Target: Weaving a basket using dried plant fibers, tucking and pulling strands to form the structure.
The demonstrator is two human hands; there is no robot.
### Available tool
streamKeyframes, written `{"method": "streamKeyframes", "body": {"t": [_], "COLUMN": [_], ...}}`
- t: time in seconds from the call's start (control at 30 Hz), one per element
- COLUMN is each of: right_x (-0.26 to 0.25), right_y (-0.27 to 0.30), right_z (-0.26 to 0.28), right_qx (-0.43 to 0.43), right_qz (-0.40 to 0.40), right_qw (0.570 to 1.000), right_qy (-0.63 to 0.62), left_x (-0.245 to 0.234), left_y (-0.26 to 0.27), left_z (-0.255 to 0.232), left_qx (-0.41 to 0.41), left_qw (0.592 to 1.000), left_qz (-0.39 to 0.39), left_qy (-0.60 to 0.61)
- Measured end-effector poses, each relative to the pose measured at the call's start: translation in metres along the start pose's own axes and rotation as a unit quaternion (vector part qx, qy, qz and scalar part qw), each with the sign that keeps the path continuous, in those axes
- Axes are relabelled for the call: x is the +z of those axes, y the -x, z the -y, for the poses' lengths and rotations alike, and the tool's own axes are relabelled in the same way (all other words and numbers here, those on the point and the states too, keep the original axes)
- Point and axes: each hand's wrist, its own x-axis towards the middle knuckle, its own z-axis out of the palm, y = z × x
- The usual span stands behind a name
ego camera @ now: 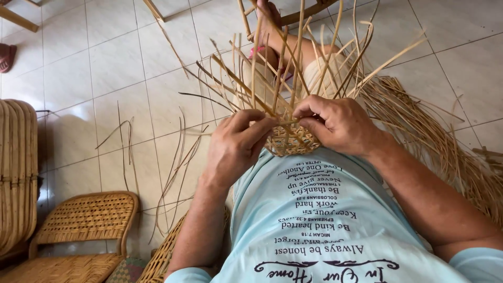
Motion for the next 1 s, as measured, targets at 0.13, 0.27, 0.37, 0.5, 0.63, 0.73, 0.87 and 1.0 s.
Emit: {"method": "streamKeyframes", "body": {"t": [0.13, 0.27, 0.37, 0.5, 0.63, 0.73, 0.87, 1.0], "right_x": [-0.007, -0.008, -0.002, -0.008, -0.006, -0.009, -0.015, -0.008], "right_y": [-0.009, -0.004, 0.002, 0.000, 0.002, 0.000, -0.003, -0.006], "right_z": [0.011, 0.010, 0.004, 0.016, 0.013, 0.014, 0.016, 0.018], "right_qx": [0.023, 0.011, -0.016, -0.014, -0.030, 0.019, 0.047, 0.019], "right_qz": [0.004, 0.004, 0.005, 0.001, 0.024, 0.016, 0.018, 0.021], "right_qw": [1.000, 1.000, 1.000, 0.999, 0.999, 1.000, 0.998, 0.999], "right_qy": [-0.012, -0.027, -0.012, -0.034, 0.023, 0.008, -0.046, -0.021], "left_x": [-0.044, -0.035, -0.021, -0.002, -0.015, -0.040, -0.049, -0.038], "left_y": [0.000, 0.024, 0.026, 0.012, -0.039, -0.067, -0.057, -0.044], "left_z": [-0.021, -0.037, -0.029, -0.027, -0.043, -0.049, -0.035, -0.024], "left_qx": [0.041, -0.060, -0.072, 0.021, 0.029, -0.076, -0.040, -0.091], "left_qw": [0.988, 0.997, 0.997, 0.993, 0.997, 0.973, 0.970, 0.972], "left_qz": [-0.034, 0.019, 0.021, -0.093, -0.060, 0.124, 0.217, 0.191], "left_qy": [-0.144, 0.036, 0.015, -0.069, 0.028, 0.181, 0.106, 0.100]}}
